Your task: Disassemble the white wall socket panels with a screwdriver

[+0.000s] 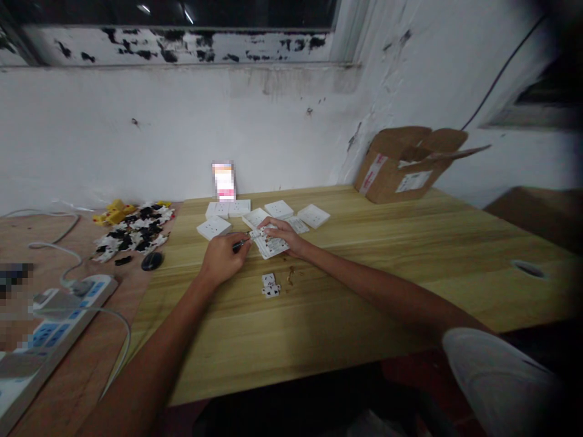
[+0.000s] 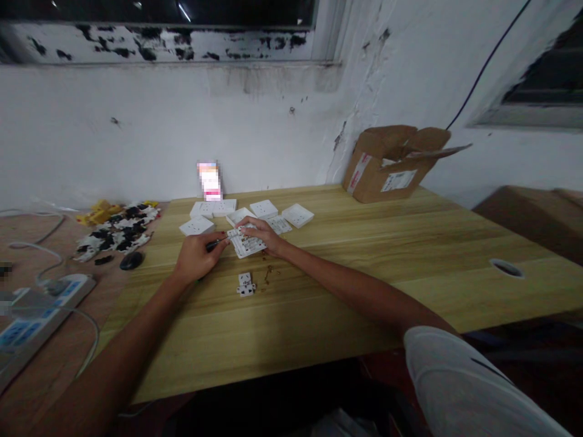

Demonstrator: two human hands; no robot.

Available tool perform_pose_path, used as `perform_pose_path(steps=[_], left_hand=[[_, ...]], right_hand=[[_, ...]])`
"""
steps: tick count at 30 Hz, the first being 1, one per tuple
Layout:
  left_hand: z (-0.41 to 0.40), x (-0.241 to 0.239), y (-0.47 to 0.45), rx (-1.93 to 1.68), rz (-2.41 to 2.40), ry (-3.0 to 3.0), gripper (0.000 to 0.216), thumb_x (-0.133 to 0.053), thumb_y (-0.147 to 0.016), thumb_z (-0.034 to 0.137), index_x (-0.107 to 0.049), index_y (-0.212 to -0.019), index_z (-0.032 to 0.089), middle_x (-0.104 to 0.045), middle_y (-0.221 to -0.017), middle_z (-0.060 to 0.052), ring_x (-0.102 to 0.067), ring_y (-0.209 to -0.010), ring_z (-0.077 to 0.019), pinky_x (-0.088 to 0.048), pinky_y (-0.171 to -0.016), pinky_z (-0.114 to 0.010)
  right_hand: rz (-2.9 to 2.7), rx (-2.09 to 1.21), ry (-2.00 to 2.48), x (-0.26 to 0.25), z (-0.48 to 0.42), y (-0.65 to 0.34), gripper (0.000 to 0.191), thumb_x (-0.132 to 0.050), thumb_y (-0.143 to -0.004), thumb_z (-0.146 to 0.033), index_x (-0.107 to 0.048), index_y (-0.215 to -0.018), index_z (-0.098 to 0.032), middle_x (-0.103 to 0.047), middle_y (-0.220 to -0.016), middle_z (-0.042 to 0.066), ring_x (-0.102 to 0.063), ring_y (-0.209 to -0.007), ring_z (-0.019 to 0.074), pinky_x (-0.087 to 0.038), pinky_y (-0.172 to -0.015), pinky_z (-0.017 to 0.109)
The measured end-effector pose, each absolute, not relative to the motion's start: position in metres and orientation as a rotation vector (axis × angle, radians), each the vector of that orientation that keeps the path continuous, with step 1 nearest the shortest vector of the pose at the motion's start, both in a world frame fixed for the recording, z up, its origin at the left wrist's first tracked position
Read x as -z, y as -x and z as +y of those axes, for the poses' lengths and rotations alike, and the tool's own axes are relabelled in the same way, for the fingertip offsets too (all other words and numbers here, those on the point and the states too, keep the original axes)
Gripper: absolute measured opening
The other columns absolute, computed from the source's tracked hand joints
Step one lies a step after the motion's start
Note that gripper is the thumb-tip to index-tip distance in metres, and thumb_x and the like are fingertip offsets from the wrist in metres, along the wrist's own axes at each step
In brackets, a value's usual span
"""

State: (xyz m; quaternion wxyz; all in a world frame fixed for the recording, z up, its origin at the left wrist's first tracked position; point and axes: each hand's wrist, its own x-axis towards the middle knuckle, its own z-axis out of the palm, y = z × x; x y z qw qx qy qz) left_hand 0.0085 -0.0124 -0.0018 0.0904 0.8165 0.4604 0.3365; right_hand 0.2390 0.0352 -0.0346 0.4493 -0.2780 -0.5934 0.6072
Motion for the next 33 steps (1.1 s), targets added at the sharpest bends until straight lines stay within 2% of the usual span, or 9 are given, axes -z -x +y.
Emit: perform_pose_path(steps=[14,33], left_hand=[[-0.0137,0.0009,-0.0075,-1.029,1.363,-2.436,0.024,-0.061,-0.096,0.034,-0.081,-0.103,0.023,-0.082,-0.103,-0.005,-0.075,-0.083,-0.0235,-0.055,-0.077,-0.033],[-0.0142,0.0013,-0.0072,-1.015,1.352,-2.426,0.027,-0.059,-0.095,0.034,-0.081,-0.103,0.023,-0.081,-0.105,-0.005,-0.075,-0.086,-0.0232,-0.056,-0.083,-0.033]], right_hand=[[-1.465,-1.524,0.681,0.0378,0.0375,-0.2392,0.034,-0.079,-0.082,-0.041,-0.065,-0.104,-0.019,-0.071,-0.084,-0.001,-0.063,-0.065,0.0132,-0.047,-0.057,0.022],[-1.476,-1.505,0.702,0.0352,0.0357,-0.2391,0.035,-0.079,-0.080,-0.042,-0.067,-0.102,-0.018,-0.068,-0.079,-0.002,-0.060,-0.062,0.0127,-0.043,-0.056,0.021]])
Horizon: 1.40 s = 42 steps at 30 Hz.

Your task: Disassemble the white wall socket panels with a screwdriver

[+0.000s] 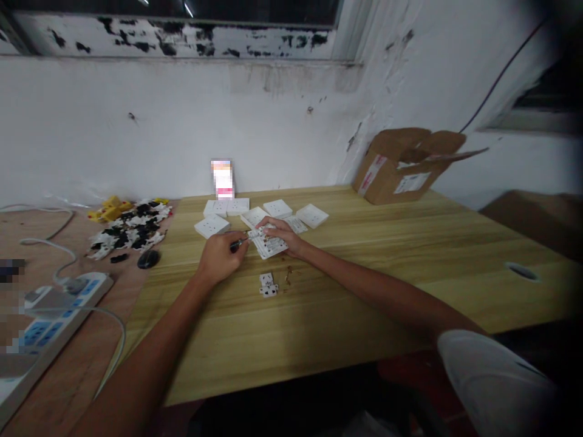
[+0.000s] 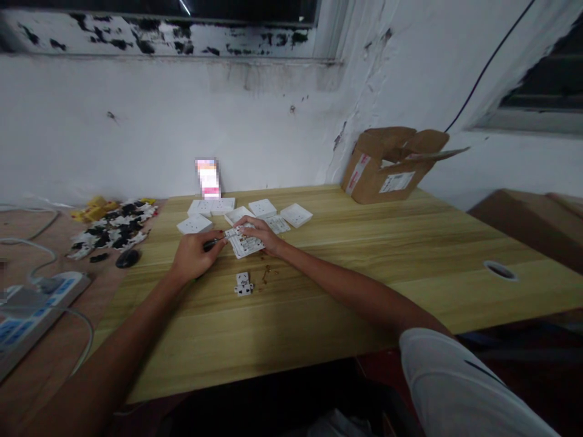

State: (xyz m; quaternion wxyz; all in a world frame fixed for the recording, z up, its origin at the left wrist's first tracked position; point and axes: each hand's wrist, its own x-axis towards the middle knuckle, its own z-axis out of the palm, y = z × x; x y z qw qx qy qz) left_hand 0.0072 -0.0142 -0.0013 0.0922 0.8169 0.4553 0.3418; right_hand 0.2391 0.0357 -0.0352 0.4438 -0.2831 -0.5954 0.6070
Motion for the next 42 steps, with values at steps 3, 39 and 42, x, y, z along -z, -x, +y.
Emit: perform_pose_path(steps=[3,39,42], left_hand=[[-0.014,0.001,-0.007,-1.002,1.349,-2.437,0.027,-0.058,-0.095,0.033,-0.081,-0.103,0.022,-0.081,-0.105,-0.005,-0.075,-0.087,-0.0235,-0.056,-0.083,-0.033],[-0.008,-0.005,0.003,-0.945,1.275,-2.398,0.031,-0.055,-0.099,0.041,-0.080,-0.101,0.022,-0.081,-0.099,-0.005,-0.073,-0.087,-0.0238,-0.053,-0.085,-0.033],[-0.008,-0.005,0.004,-0.938,1.278,-2.439,0.030,-0.055,-0.099,0.040,-0.080,-0.101,0.023,-0.081,-0.103,-0.006,-0.074,-0.089,-0.0242,-0.054,-0.086,-0.034]], right_hand=[[-1.465,-1.513,0.690,0.035,0.035,-0.239,0.034,-0.079,-0.080,-0.042,-0.066,-0.103,-0.019,-0.070,-0.080,-0.001,-0.060,-0.063,0.0131,-0.044,-0.057,0.022],[-1.352,-1.645,0.681,0.029,0.035,-0.237,0.033,-0.079,-0.078,-0.038,-0.067,-0.100,-0.017,-0.069,-0.075,-0.001,-0.059,-0.059,0.0122,-0.042,-0.052,0.021],[-1.351,-1.641,0.676,0.029,0.035,-0.237,0.033,-0.080,-0.077,-0.037,-0.068,-0.100,-0.017,-0.069,-0.076,-0.001,-0.060,-0.060,0.0124,-0.042,-0.053,0.020]])
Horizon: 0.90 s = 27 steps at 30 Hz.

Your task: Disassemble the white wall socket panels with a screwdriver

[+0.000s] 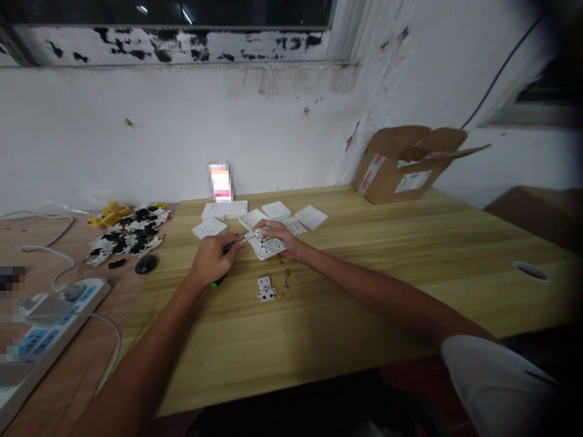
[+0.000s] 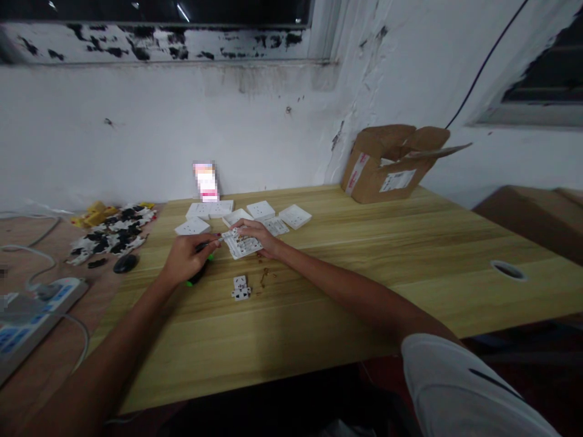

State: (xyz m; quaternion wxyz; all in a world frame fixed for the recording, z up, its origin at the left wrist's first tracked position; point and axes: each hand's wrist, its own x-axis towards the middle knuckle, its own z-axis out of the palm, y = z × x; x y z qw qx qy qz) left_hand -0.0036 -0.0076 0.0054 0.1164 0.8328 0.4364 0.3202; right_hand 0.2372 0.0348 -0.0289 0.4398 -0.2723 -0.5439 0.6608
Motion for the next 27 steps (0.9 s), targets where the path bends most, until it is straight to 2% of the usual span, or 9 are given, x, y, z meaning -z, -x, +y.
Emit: perform_pose_path(steps=[8,15,27], left_hand=[[-0.0108,-0.0032,-0.0029,-0.934,1.279,-2.484,0.029,-0.054,-0.099,0.036,-0.080,-0.102,0.024,-0.081,-0.105,-0.005,-0.075,-0.094,-0.0244,-0.055,-0.087,-0.033],[-0.0100,-0.0061,0.0005,-0.934,1.333,-2.455,0.029,-0.056,-0.098,0.038,-0.081,-0.103,0.024,-0.081,-0.104,-0.006,-0.075,-0.090,-0.0252,-0.054,-0.081,-0.033],[-0.0088,-0.0076,0.0005,-0.901,1.364,-2.386,0.030,-0.055,-0.098,0.037,-0.082,-0.092,0.024,-0.081,-0.092,-0.004,-0.073,-0.081,-0.0235,-0.051,-0.076,-0.032]], right_hand=[[-1.370,-1.635,0.678,0.0304,0.0350,-0.2365,0.034,-0.081,-0.077,-0.039,-0.068,-0.100,-0.018,-0.071,-0.080,0.000,-0.062,-0.062,0.0131,-0.044,-0.054,0.021],[-1.388,-1.616,0.705,0.0339,0.0379,-0.2378,0.037,-0.081,-0.076,-0.041,-0.068,-0.102,-0.018,-0.071,-0.080,0.000,-0.062,-0.062,0.0137,-0.044,-0.055,0.021],[-1.412,-1.606,0.704,0.0320,0.0358,-0.2379,0.037,-0.080,-0.078,-0.042,-0.067,-0.104,-0.018,-0.071,-0.082,0.000,-0.063,-0.062,0.0138,-0.045,-0.054,0.021]])
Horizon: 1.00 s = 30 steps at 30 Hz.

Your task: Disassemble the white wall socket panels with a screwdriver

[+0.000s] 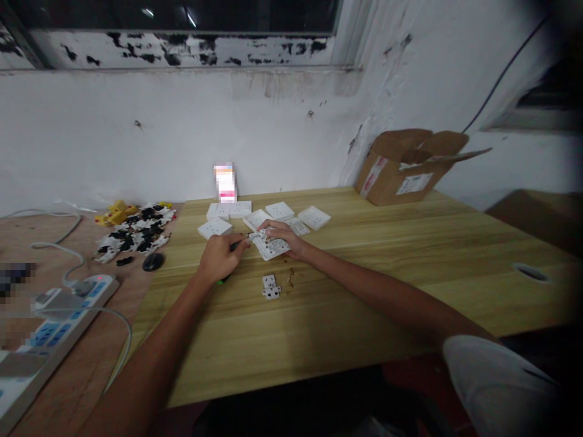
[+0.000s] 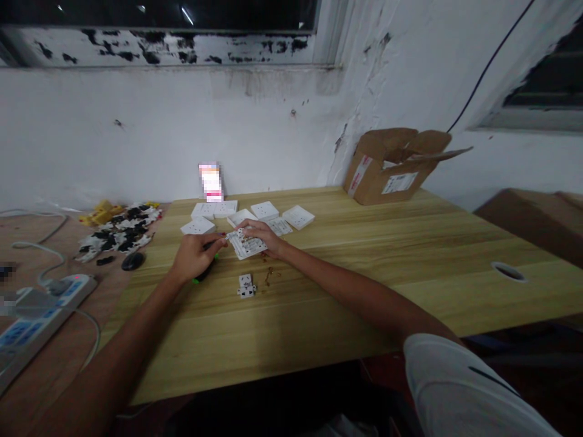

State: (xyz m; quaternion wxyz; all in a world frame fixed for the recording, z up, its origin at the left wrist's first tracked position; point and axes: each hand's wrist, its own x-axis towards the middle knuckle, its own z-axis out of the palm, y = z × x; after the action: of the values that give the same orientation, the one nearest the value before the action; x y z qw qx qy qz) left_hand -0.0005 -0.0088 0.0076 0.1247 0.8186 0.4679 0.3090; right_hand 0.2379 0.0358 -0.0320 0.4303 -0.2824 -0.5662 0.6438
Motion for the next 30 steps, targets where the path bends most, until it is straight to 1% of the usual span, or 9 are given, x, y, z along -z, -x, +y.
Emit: perform_pose_path(steps=[9,14,16,19,21,23,30], left_hand=[[-0.0084,-0.0080,0.0007,-0.896,1.329,-2.336,0.035,-0.053,-0.098,0.040,-0.082,-0.089,0.023,-0.081,-0.091,-0.003,-0.072,-0.080,-0.0229,-0.051,-0.079,-0.032],[-0.0097,-0.0115,0.0006,-0.895,1.297,-2.265,0.039,-0.052,-0.097,0.043,-0.082,-0.086,0.020,-0.079,-0.083,-0.002,-0.067,-0.075,-0.0203,-0.047,-0.074,-0.030],[-0.0104,-0.0125,0.0003,-0.882,1.270,-2.175,0.040,-0.053,-0.096,0.044,-0.082,-0.085,0.018,-0.073,-0.073,-0.001,-0.061,-0.066,-0.0174,-0.043,-0.067,-0.028],[-0.0115,-0.0128,-0.0006,-0.845,1.221,-1.964,0.043,-0.054,-0.095,0.047,-0.080,-0.085,0.014,-0.056,-0.054,0.002,-0.045,-0.050,-0.0127,-0.035,-0.055,-0.027],[-0.0121,-0.0125,-0.0010,-0.825,1.181,-1.855,0.044,-0.055,-0.094,0.049,-0.079,-0.086,0.012,-0.047,-0.048,0.004,-0.038,-0.046,-0.0113,-0.031,-0.052,-0.027],[-0.0124,-0.0124,-0.0011,-0.816,1.150,-1.815,0.045,-0.056,-0.093,0.049,-0.078,-0.086,0.011,-0.045,-0.047,0.005,-0.037,-0.046,-0.0108,-0.030,-0.053,-0.027],[-0.0124,-0.0149,0.0006,-0.808,1.199,-1.919,0.045,-0.054,-0.094,0.050,-0.079,-0.085,0.014,-0.047,-0.049,0.004,-0.040,-0.049,-0.0123,-0.031,-0.054,-0.027]], right_hand=[[-1.428,-1.586,0.695,0.0324,0.0351,-0.2376,0.036,-0.079,-0.079,-0.041,-0.067,-0.103,-0.018,-0.071,-0.081,0.000,-0.062,-0.062,0.0137,-0.046,-0.055,0.022],[-1.446,-1.586,0.686,0.0340,0.0359,-0.2381,0.037,-0.078,-0.080,-0.042,-0.067,-0.105,-0.017,-0.071,-0.081,0.000,-0.062,-0.062,0.0133,-0.045,-0.055,0.021],[-1.454,-1.580,0.683,0.0347,0.0362,-0.2381,0.037,-0.078,-0.080,-0.042,-0.067,-0.105,-0.017,-0.071,-0.080,0.000,-0.062,-0.062,0.0130,-0.045,-0.055,0.021],[-1.466,-1.571,0.671,0.0353,0.0366,-0.2382,0.038,-0.078,-0.079,-0.042,-0.067,-0.104,-0.016,-0.070,-0.078,0.000,-0.060,-0.061,0.0128,-0.044,-0.054,0.020],[-1.477,-1.568,0.662,0.0354,0.0366,-0.2384,0.037,-0.078,-0.080,-0.042,-0.067,-0.104,-0.016,-0.070,-0.078,0.000,-0.060,-0.060,0.0126,-0.044,-0.053,0.020],[-1.487,-1.567,0.666,0.0350,0.0364,-0.2386,0.036,-0.077,-0.081,-0.042,-0.067,-0.105,-0.016,-0.070,-0.078,0.000,-0.060,-0.060,0.0126,-0.043,-0.053,0.020],[-1.473,-1.581,0.675,0.0338,0.0357,-0.2388,0.038,-0.079,-0.080,-0.042,-0.067,-0.105,-0.016,-0.071,-0.080,0.001,-0.061,-0.061,0.0133,-0.044,-0.055,0.021]])
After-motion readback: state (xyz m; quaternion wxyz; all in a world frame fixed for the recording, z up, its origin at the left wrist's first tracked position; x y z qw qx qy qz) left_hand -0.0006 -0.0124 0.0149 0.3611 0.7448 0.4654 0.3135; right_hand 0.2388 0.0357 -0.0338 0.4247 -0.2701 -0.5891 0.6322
